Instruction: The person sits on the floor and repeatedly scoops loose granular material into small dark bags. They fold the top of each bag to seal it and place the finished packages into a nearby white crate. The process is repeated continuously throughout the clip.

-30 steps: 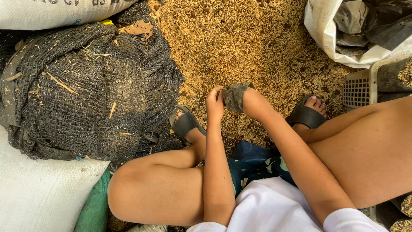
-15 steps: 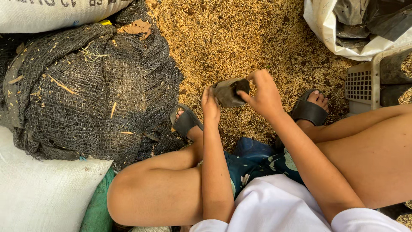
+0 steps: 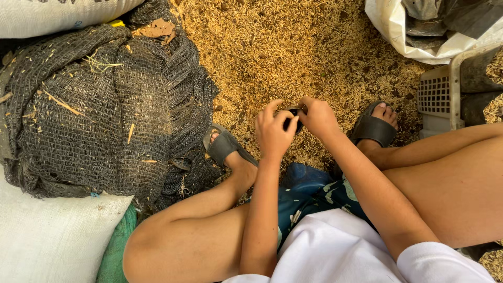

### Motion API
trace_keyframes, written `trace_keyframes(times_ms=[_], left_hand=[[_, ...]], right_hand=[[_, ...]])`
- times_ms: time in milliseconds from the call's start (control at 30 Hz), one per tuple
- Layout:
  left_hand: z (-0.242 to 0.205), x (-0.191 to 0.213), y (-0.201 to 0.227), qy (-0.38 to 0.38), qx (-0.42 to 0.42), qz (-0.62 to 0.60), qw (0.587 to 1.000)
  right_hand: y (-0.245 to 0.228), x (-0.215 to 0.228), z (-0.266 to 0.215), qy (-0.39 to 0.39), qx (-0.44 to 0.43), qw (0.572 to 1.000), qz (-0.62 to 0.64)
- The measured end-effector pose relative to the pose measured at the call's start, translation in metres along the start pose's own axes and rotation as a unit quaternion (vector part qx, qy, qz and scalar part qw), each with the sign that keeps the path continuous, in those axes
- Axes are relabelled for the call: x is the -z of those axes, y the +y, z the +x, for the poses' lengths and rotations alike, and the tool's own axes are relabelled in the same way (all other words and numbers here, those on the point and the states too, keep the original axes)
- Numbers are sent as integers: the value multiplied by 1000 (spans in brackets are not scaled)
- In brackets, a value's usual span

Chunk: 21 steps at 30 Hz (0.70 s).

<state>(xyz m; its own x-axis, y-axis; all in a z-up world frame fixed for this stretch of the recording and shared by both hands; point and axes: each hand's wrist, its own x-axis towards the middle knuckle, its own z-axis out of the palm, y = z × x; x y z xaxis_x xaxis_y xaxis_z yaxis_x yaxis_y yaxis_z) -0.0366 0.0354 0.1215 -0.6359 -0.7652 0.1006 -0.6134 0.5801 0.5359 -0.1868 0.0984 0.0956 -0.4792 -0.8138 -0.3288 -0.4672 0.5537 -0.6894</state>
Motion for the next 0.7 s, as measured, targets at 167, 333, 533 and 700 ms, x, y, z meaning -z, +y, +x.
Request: trace_keyframes(times_ms=[167,333,533,700], left_hand=[[-16,-3,15,31,-4,108,994],[-34,-17,-10,-79,33,115,990],[-34,-2,-52,-65,121,154,978],[-27,31,-80,-4,202,135,970]], right_hand=[[15,0,8,-98,2,995,-20],[13,-27,4,-113,27,964,-238],[53,-41,8,-250,-109,951,-144],[112,-71,-22,-320,-437,840,-25]])
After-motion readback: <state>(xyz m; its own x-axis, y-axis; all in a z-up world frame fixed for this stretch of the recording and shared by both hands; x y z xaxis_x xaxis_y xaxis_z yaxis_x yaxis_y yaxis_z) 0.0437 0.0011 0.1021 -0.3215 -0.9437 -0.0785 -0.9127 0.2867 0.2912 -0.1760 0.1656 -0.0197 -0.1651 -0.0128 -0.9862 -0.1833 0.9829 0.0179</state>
